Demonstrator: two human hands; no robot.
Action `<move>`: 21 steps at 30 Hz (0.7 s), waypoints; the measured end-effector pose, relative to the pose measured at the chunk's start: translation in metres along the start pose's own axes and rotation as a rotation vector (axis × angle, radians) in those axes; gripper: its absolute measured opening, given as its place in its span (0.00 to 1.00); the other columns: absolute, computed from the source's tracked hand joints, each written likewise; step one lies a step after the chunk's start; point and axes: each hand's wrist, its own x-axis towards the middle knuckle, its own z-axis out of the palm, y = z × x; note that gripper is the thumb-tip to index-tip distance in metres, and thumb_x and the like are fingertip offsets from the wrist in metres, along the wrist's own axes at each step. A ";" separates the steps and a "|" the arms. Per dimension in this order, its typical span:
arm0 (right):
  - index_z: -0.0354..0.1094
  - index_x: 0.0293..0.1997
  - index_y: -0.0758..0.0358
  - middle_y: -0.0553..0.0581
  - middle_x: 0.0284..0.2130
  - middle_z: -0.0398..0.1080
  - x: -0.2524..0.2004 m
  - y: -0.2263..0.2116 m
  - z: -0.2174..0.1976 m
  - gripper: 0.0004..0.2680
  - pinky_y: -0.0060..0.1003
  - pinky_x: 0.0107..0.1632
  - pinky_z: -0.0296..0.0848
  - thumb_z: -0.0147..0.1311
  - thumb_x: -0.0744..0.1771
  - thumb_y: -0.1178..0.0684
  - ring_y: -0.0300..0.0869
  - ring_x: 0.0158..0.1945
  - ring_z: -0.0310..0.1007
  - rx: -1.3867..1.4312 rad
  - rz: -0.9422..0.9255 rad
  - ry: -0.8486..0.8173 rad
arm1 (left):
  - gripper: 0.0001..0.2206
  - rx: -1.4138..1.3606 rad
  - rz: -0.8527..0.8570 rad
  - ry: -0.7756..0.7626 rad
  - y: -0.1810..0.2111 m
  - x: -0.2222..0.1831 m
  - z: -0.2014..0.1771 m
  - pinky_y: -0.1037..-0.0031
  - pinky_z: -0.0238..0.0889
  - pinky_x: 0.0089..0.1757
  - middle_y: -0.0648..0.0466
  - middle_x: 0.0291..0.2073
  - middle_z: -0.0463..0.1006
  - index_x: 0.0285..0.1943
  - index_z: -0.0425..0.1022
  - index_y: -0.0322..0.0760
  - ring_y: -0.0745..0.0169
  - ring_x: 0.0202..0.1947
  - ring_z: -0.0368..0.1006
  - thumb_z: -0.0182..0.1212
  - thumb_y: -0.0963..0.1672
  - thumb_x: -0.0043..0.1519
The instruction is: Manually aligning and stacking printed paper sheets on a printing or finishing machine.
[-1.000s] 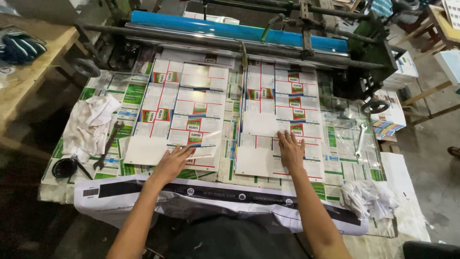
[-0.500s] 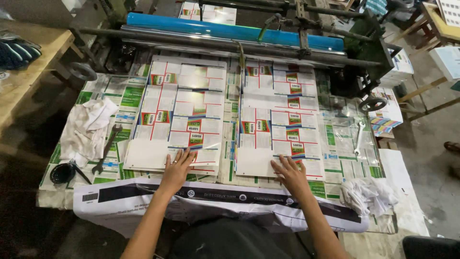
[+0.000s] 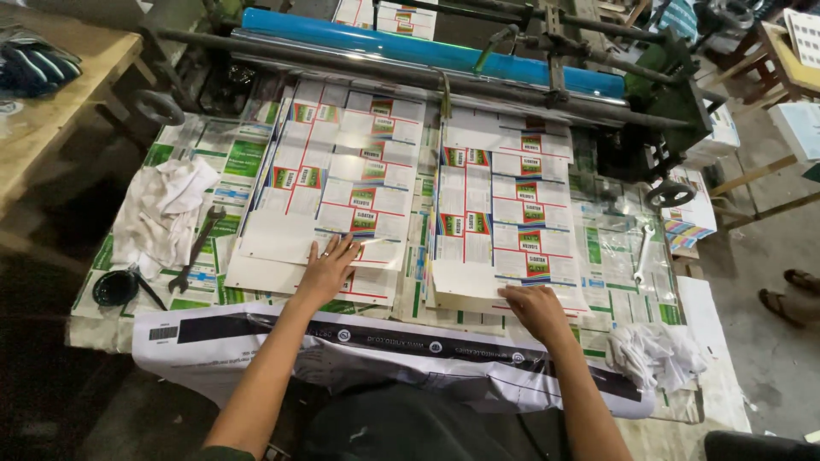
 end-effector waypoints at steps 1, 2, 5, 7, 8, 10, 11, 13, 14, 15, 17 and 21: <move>0.75 0.56 0.41 0.45 0.56 0.75 0.002 -0.011 -0.008 0.10 0.45 0.61 0.69 0.56 0.69 0.50 0.42 0.57 0.76 0.000 -0.002 0.001 | 0.25 0.001 -0.001 0.001 -0.001 0.003 -0.001 0.35 0.38 0.66 0.53 0.76 0.56 0.75 0.59 0.50 0.45 0.75 0.49 0.53 0.48 0.67; 0.74 0.54 0.46 0.48 0.56 0.75 -0.001 -0.023 -0.015 0.10 0.46 0.60 0.69 0.57 0.67 0.52 0.45 0.56 0.75 -0.018 -0.007 0.128 | 0.26 0.009 0.010 -0.007 -0.001 0.004 -0.001 0.35 0.37 0.65 0.52 0.76 0.55 0.76 0.59 0.49 0.44 0.75 0.49 0.53 0.48 0.66; 0.72 0.52 0.52 0.52 0.56 0.74 -0.003 -0.041 -0.020 0.12 0.48 0.58 0.68 0.57 0.64 0.56 0.48 0.55 0.74 -0.017 -0.006 0.293 | 0.27 0.033 0.033 -0.002 -0.001 0.014 0.001 0.34 0.36 0.65 0.51 0.76 0.55 0.76 0.59 0.47 0.44 0.75 0.49 0.54 0.47 0.65; 0.71 0.54 0.54 0.54 0.56 0.75 -0.006 -0.043 -0.015 0.13 0.48 0.59 0.67 0.56 0.63 0.57 0.48 0.56 0.74 0.001 0.003 0.328 | 0.26 0.047 0.045 0.009 0.001 0.021 0.002 0.33 0.36 0.65 0.51 0.76 0.55 0.75 0.59 0.47 0.44 0.75 0.50 0.53 0.46 0.65; 0.71 0.55 0.53 0.54 0.55 0.75 -0.005 -0.042 -0.011 0.14 0.48 0.59 0.66 0.56 0.64 0.57 0.48 0.57 0.74 -0.024 -0.011 0.329 | 0.27 0.064 0.027 0.005 0.003 0.026 -0.001 0.32 0.37 0.65 0.51 0.76 0.54 0.76 0.58 0.47 0.44 0.75 0.49 0.53 0.46 0.65; 0.71 0.56 0.52 0.54 0.54 0.75 -0.004 -0.042 -0.009 0.15 0.49 0.59 0.66 0.56 0.64 0.57 0.48 0.57 0.73 -0.051 -0.024 0.332 | 0.27 0.081 0.011 0.002 0.005 0.036 -0.004 0.31 0.37 0.64 0.50 0.77 0.54 0.77 0.57 0.47 0.43 0.75 0.49 0.52 0.45 0.65; 0.72 0.56 0.51 0.54 0.54 0.75 -0.004 -0.044 -0.010 0.14 0.50 0.60 0.64 0.56 0.64 0.57 0.47 0.58 0.73 -0.048 -0.001 0.330 | 0.28 0.079 0.005 0.000 0.005 0.041 -0.005 0.31 0.37 0.64 0.50 0.76 0.54 0.77 0.57 0.47 0.43 0.75 0.49 0.53 0.46 0.64; 0.72 0.56 0.50 0.54 0.54 0.75 -0.004 -0.045 -0.014 0.14 0.52 0.61 0.63 0.56 0.65 0.58 0.47 0.58 0.73 -0.047 0.025 0.326 | 0.28 0.073 0.000 -0.005 0.004 0.051 -0.003 0.30 0.37 0.64 0.49 0.76 0.54 0.76 0.57 0.46 0.42 0.75 0.49 0.53 0.46 0.64; 0.72 0.56 0.49 0.53 0.54 0.75 -0.003 -0.045 -0.017 0.14 0.53 0.61 0.63 0.55 0.65 0.59 0.47 0.58 0.73 -0.045 0.027 0.340 | 0.29 0.090 -0.015 -0.015 0.003 0.058 -0.001 0.31 0.37 0.65 0.49 0.77 0.53 0.77 0.57 0.46 0.41 0.75 0.48 0.53 0.46 0.64; 0.72 0.56 0.49 0.53 0.54 0.76 -0.002 -0.045 -0.020 0.14 0.54 0.62 0.62 0.54 0.65 0.60 0.47 0.59 0.73 -0.043 0.028 0.355 | 0.29 0.107 -0.030 -0.025 0.001 0.065 0.000 0.32 0.37 0.65 0.48 0.77 0.52 0.77 0.57 0.46 0.39 0.76 0.47 0.53 0.46 0.63; 0.72 0.57 0.49 0.53 0.55 0.75 0.001 -0.048 -0.031 0.14 0.53 0.63 0.61 0.55 0.66 0.60 0.46 0.59 0.72 -0.060 0.050 0.386 | 0.29 0.109 -0.029 -0.014 0.001 0.073 0.002 0.32 0.36 0.64 0.46 0.77 0.51 0.76 0.56 0.44 0.37 0.75 0.47 0.54 0.46 0.63; 0.71 0.60 0.51 0.55 0.60 0.71 -0.001 -0.076 -0.066 0.20 0.53 0.67 0.59 0.58 0.62 0.61 0.47 0.63 0.70 -0.146 0.070 0.615 | 0.29 0.182 -0.087 0.067 0.006 0.074 -0.001 0.32 0.39 0.64 0.45 0.76 0.52 0.76 0.58 0.41 0.37 0.75 0.49 0.56 0.45 0.63</move>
